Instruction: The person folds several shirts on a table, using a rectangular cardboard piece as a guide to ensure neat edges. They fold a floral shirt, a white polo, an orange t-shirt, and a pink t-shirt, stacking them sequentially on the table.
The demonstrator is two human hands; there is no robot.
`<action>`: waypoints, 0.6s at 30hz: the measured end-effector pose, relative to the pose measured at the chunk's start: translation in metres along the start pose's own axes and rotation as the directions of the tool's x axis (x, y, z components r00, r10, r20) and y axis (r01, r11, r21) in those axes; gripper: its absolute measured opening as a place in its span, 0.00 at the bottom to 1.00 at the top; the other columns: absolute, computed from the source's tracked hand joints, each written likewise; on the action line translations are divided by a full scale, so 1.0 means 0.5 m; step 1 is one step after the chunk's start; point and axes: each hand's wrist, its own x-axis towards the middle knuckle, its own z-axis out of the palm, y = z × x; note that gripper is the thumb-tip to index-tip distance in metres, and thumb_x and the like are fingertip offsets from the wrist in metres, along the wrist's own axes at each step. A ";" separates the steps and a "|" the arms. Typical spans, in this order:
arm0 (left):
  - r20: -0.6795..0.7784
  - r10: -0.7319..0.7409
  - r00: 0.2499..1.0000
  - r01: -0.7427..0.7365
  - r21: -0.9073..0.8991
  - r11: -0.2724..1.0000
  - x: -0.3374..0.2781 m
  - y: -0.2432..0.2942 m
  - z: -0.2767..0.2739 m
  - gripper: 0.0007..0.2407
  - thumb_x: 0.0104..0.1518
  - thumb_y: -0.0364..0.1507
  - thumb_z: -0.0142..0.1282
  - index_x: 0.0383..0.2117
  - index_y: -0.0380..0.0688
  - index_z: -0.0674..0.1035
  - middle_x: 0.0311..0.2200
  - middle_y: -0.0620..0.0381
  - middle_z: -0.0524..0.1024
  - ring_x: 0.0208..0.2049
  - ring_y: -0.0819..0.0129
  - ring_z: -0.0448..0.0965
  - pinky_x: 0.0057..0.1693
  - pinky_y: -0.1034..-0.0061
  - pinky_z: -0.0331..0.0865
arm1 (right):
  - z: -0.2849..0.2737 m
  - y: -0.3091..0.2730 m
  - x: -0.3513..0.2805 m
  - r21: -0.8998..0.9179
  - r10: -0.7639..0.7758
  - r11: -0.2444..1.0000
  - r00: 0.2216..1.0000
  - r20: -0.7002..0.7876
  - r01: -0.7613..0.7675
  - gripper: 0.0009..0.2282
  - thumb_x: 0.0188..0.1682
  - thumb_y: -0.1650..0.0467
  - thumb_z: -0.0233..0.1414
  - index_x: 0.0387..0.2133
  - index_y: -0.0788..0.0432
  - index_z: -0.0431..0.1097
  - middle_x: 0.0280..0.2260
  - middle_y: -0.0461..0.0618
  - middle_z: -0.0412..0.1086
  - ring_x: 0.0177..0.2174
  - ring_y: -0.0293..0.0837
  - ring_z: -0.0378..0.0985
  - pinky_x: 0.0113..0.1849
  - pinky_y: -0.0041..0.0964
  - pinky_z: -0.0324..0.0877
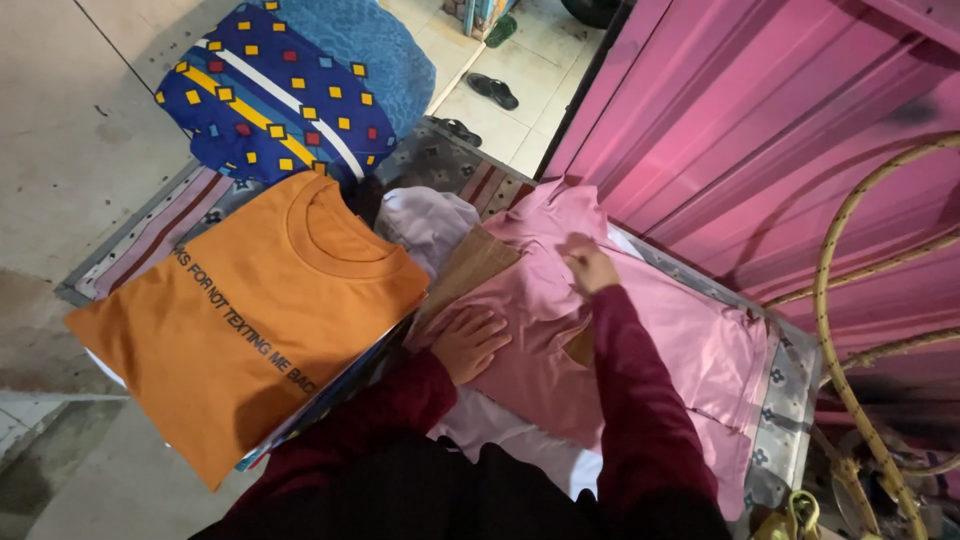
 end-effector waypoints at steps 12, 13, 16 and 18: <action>0.031 -0.019 0.999 0.020 -0.030 0.999 -0.001 0.000 -0.012 0.19 0.58 0.34 0.56 0.58 0.55 0.75 0.63 0.57 0.66 0.64 0.53 0.63 0.68 0.47 0.52 | 0.077 -0.083 0.137 -0.218 0.011 0.976 0.999 -0.036 -0.019 0.07 0.56 0.65 0.54 0.38 0.55 0.74 0.38 0.57 0.76 0.35 0.54 0.79 0.40 0.48 0.76; 0.040 -0.028 0.999 0.029 -0.038 0.999 0.001 -0.002 -0.008 0.19 0.58 0.34 0.55 0.58 0.55 0.75 0.64 0.57 0.66 0.64 0.53 0.62 0.68 0.47 0.52 | 0.062 -0.091 0.131 -0.220 0.063 0.974 0.995 0.083 -0.044 0.08 0.56 0.65 0.54 0.37 0.56 0.73 0.37 0.58 0.75 0.34 0.54 0.79 0.38 0.48 0.77; 0.042 -0.028 0.999 0.029 -0.022 0.999 -0.005 -0.004 0.007 0.19 0.58 0.35 0.55 0.58 0.56 0.75 0.64 0.57 0.65 0.64 0.53 0.62 0.67 0.46 0.51 | 0.059 -0.017 0.137 -0.231 -0.115 0.956 0.956 0.271 0.181 0.10 0.49 0.63 0.58 0.33 0.58 0.74 0.35 0.59 0.75 0.34 0.55 0.78 0.37 0.49 0.76; 0.034 -0.020 0.999 0.020 -0.014 1.000 -0.006 -0.001 0.003 0.19 0.58 0.34 0.55 0.58 0.56 0.75 0.64 0.57 0.66 0.64 0.53 0.62 0.67 0.46 0.51 | 0.109 0.061 0.165 -0.139 -0.184 0.966 0.957 0.223 0.219 0.09 0.48 0.63 0.59 0.32 0.57 0.76 0.37 0.56 0.75 0.36 0.52 0.78 0.39 0.47 0.73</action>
